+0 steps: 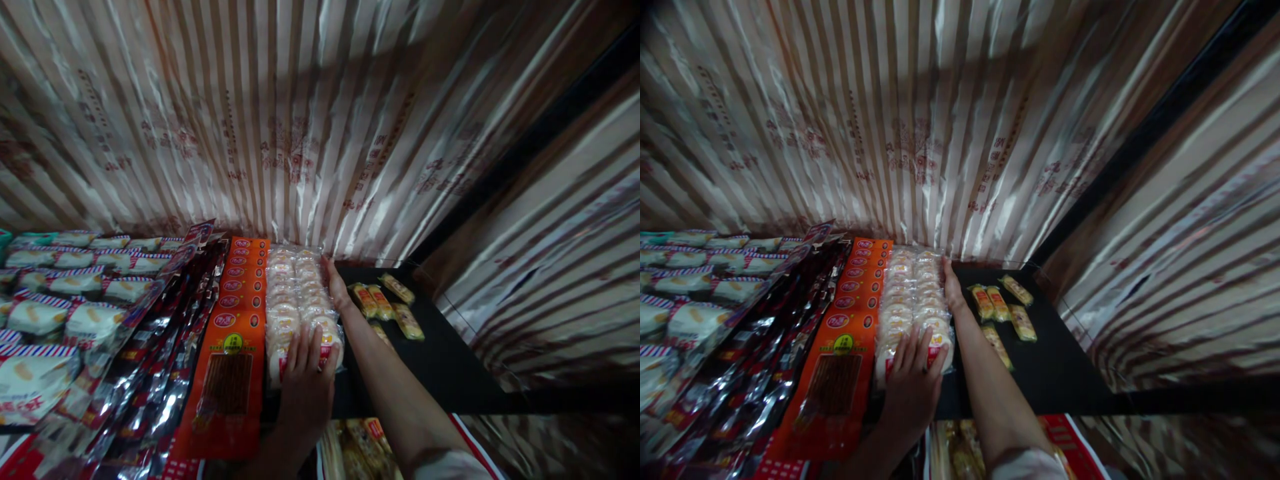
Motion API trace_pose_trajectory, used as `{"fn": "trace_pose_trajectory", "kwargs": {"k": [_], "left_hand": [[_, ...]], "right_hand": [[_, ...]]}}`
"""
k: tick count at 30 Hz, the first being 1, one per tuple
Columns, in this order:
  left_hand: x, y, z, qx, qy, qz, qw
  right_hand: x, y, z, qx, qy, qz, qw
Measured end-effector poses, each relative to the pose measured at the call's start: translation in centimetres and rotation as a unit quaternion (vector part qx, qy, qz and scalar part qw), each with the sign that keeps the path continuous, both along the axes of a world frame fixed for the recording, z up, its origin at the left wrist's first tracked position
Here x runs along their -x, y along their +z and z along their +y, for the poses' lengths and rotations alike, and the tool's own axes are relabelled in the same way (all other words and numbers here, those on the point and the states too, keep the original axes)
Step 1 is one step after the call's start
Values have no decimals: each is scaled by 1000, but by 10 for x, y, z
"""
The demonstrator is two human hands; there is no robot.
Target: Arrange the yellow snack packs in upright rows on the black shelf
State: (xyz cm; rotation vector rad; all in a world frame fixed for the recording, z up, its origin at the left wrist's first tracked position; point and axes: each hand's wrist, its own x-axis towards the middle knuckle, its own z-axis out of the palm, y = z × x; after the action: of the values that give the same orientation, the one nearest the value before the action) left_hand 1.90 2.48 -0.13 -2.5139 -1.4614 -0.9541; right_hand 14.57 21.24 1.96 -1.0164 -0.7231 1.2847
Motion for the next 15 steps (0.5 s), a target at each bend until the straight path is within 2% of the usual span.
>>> {"fn": "trace_pose_trajectory", "kwargs": {"k": [5,9,12,15], "left_hand": [[2,-1,-2,0,-3,1,1000],[4,3,-2,-17,-9,-2,1000],[6,7,-4,-33,-10,-3,999],[7,9,-5,-56,-12,-3,998]], "right_hand": [[4,2,-1,-2,7,-5,1000],[-6,5,-6,-12,-61,-43,997],[-20,10,-22,-33,-101,-65,992],[-38,17,-48,-64,-116,-102,986]]}}
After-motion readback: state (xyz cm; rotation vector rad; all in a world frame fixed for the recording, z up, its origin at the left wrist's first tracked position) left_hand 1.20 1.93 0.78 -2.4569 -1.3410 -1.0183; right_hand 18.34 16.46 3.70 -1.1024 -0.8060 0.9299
